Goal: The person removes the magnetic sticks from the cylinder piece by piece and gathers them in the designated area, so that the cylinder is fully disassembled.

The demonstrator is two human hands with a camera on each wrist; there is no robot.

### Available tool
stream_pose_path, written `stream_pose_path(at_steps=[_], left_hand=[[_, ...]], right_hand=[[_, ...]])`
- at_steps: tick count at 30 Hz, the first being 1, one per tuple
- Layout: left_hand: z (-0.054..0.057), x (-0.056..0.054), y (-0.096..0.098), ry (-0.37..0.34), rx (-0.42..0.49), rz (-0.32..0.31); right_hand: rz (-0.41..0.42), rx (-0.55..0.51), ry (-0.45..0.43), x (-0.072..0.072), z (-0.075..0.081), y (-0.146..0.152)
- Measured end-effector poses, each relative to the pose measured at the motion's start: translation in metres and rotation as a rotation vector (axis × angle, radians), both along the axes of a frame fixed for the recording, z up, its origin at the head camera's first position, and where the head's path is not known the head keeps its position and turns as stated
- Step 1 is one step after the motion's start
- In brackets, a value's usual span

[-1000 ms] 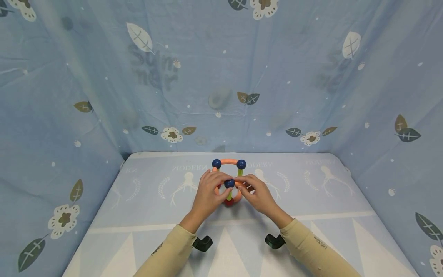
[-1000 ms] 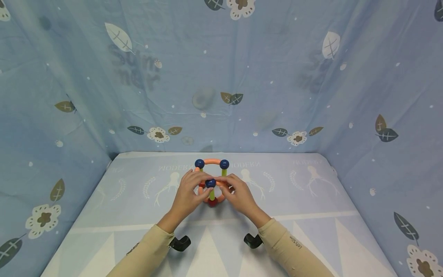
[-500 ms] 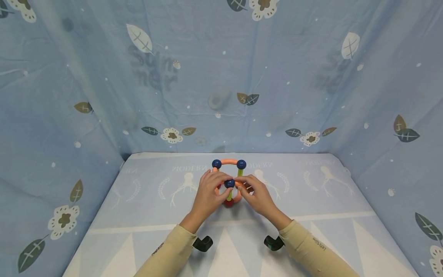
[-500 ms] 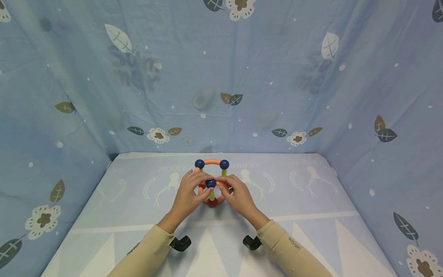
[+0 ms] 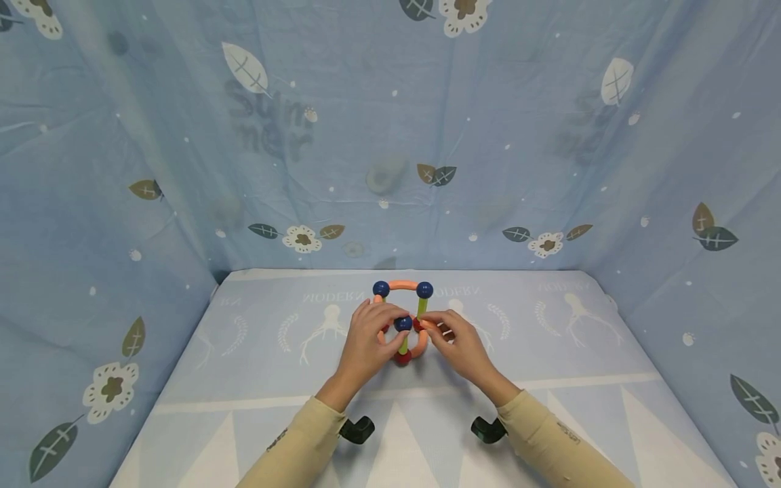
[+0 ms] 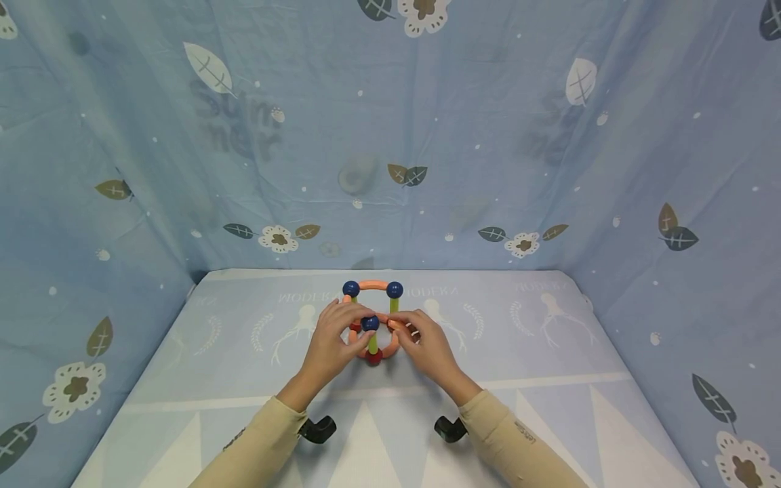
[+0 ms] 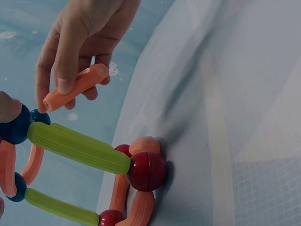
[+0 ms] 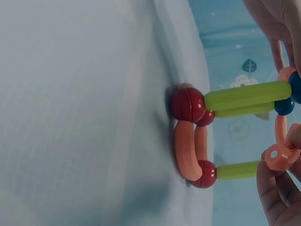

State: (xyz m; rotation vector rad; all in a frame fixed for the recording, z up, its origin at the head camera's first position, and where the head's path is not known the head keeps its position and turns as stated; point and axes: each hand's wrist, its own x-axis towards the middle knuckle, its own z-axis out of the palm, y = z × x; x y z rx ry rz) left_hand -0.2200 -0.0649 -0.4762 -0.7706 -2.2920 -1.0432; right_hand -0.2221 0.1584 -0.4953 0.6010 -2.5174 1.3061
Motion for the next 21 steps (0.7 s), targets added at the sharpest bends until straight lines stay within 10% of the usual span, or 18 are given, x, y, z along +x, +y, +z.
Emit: stream_pose_path(at_steps=[21], left_hand=[[-0.001,-0.002,0.001,0.014,0.021,-0.004]], right_hand=[[-0.184,0.088,-0.181,-0.018,-0.034,0.061]])
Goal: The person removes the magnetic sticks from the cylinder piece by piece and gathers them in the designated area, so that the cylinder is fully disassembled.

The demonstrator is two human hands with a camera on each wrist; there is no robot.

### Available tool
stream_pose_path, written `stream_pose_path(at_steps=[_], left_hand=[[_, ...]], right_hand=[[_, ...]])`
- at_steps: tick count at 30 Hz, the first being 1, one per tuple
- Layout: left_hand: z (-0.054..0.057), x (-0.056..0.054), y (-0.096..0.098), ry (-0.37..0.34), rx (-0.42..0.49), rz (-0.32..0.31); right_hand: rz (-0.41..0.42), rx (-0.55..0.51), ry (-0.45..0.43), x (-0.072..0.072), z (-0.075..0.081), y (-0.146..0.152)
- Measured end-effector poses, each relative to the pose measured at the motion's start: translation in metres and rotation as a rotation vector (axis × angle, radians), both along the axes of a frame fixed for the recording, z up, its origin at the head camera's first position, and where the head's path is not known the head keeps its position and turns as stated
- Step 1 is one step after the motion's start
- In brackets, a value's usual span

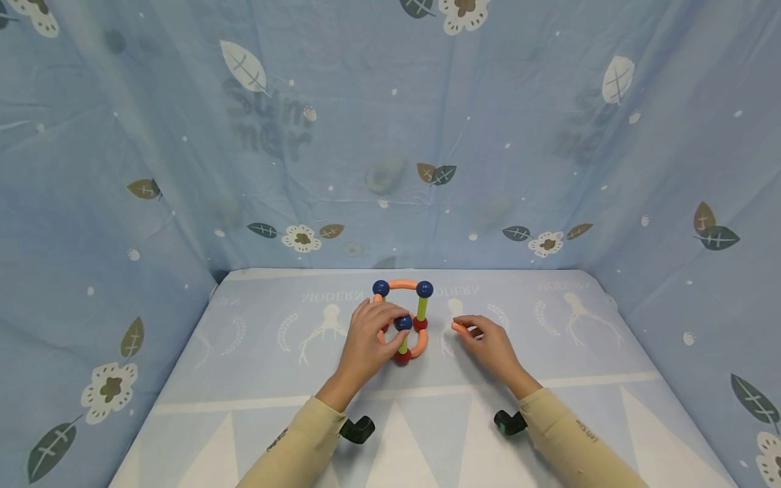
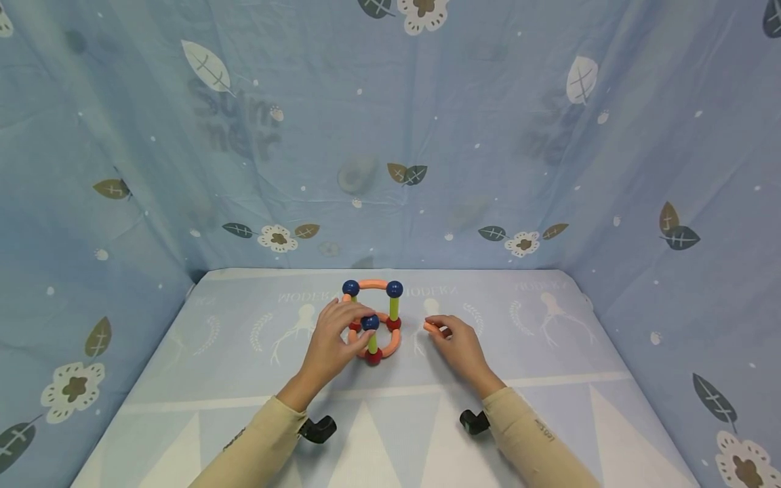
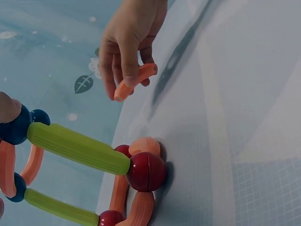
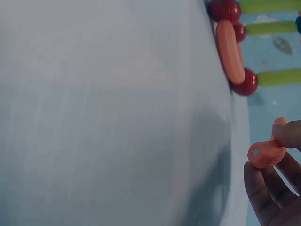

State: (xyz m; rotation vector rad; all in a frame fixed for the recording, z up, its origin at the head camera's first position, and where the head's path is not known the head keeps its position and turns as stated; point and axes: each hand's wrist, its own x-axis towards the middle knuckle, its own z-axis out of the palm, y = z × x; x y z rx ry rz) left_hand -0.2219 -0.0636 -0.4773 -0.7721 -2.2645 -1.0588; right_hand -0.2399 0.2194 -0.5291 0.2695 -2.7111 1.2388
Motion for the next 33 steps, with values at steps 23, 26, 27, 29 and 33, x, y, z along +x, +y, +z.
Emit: stream_pose_path(at_steps=[23,26,27,29,33], left_hand=[[-0.001,0.000,0.000,-0.005,0.013,-0.006],[-0.001,0.000,0.000,-0.010,0.013,-0.005],[-0.001,0.000,0.000,-0.014,0.013,-0.004],[-0.001,0.000,0.000,-0.021,0.012,-0.002],[-0.001,0.000,-0.001,-0.031,0.012,0.001]], right_hand=[[-0.071,0.142,0.014,-0.018,-0.015,0.040],[-0.075,0.145,0.023,-0.018,-0.016,0.043],[-0.082,0.141,0.021,-0.018,-0.017,0.044],[-0.098,0.136,0.019,-0.019,-0.018,0.045],[-0.116,0.129,0.005,-0.019,-0.018,0.047]])
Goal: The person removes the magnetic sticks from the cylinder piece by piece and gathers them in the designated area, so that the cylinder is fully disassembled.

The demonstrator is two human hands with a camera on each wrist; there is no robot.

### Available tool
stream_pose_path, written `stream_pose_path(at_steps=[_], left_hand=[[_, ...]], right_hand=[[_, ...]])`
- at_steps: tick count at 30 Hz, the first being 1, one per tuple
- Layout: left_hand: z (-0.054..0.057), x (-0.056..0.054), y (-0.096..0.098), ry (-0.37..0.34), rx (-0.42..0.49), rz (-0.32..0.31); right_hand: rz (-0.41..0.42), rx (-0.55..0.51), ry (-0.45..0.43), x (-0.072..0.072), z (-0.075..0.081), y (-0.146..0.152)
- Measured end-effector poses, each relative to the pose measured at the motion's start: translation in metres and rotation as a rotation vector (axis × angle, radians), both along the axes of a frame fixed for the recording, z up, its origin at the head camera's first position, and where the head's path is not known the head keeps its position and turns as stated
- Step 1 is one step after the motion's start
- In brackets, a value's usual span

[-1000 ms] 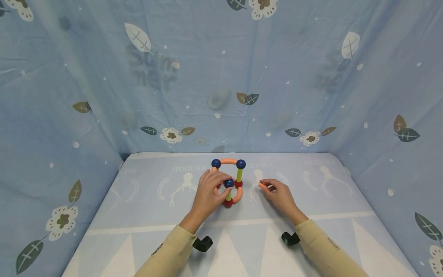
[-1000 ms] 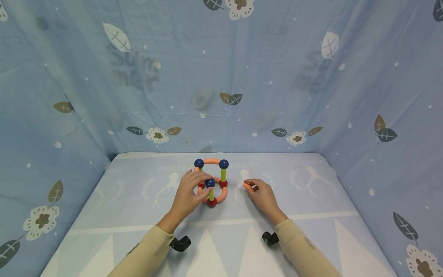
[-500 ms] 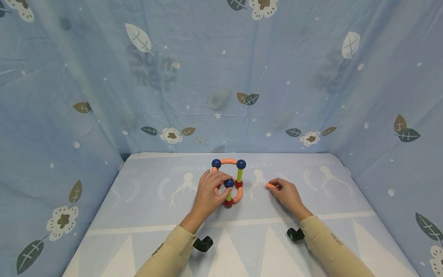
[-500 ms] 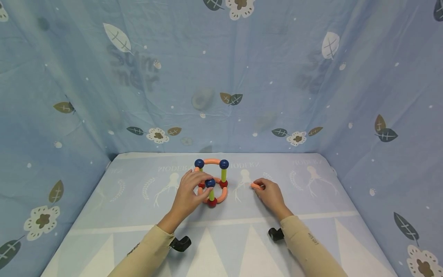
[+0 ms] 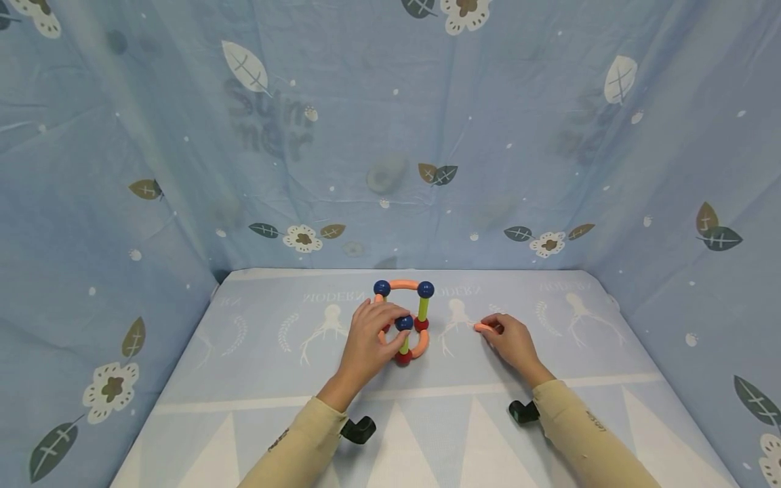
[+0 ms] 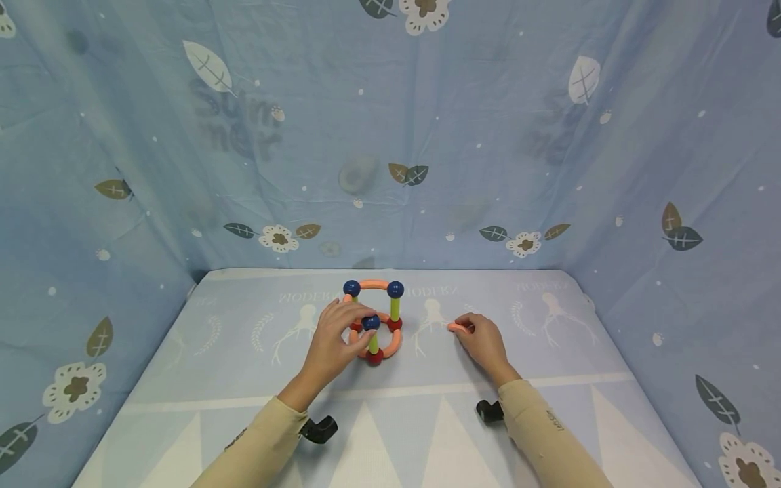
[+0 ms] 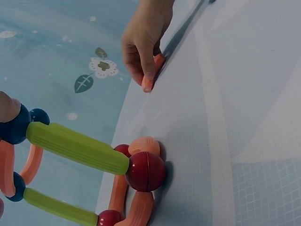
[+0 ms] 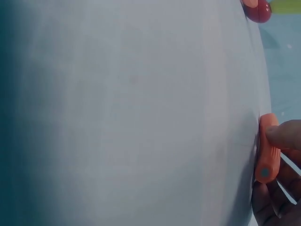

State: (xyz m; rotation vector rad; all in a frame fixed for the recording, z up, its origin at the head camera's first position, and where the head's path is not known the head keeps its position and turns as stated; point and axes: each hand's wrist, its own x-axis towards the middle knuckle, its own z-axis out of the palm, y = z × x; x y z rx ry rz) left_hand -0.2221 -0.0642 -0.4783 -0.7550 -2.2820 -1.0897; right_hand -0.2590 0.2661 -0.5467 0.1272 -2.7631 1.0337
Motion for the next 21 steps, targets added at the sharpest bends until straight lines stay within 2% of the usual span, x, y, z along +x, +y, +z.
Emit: stream_pose_path(at_steps=[21], left_hand=[[0.0014,0.0014,0.0005,0.013,0.007,-0.004]], right_hand=[[0.005,0.008,-0.049,0.0022,0.0011,0.0021]])
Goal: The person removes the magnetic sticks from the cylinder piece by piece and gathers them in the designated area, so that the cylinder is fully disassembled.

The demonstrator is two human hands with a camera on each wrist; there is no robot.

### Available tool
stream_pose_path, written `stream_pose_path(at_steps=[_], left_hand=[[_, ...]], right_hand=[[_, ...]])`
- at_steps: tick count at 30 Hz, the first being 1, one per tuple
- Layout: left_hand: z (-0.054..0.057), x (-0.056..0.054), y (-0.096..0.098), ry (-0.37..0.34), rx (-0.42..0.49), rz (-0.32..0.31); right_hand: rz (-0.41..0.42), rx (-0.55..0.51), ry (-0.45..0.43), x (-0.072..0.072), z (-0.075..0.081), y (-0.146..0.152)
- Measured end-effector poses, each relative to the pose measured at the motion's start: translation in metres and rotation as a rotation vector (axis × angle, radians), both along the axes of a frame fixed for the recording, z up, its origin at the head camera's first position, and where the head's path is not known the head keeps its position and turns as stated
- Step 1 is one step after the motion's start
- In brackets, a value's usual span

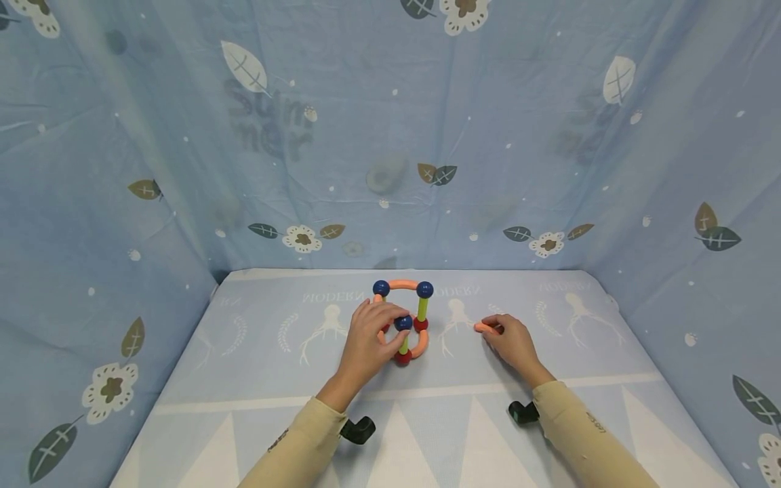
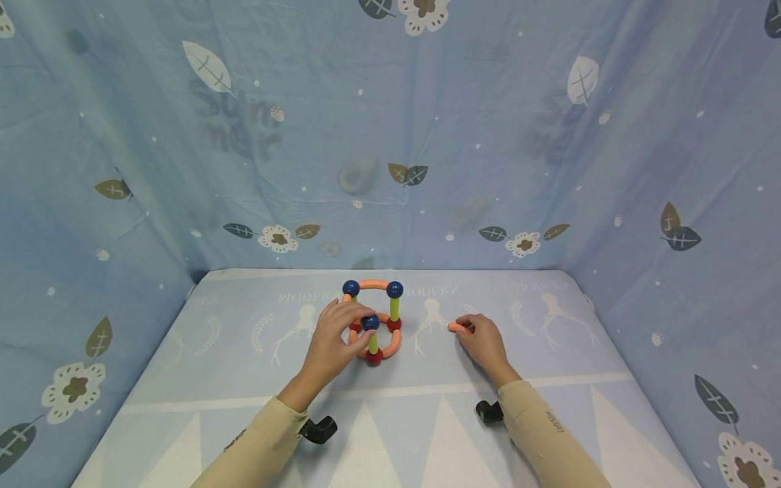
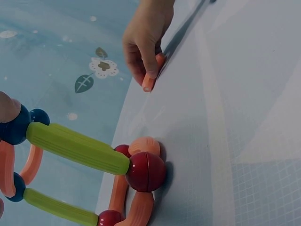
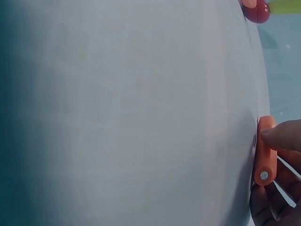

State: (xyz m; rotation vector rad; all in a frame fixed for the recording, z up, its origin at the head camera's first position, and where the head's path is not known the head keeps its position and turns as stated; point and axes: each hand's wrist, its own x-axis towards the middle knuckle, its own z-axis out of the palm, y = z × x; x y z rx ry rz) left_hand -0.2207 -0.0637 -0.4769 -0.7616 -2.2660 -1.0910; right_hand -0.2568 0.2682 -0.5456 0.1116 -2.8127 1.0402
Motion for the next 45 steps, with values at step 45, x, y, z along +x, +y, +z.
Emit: stream_pose_path(at_steps=[45], left_hand=[[-0.006,0.000,-0.020,-0.013,0.094,0.103]], right_hand=[[0.063,-0.099,0.111,0.021,0.008,-0.056]])
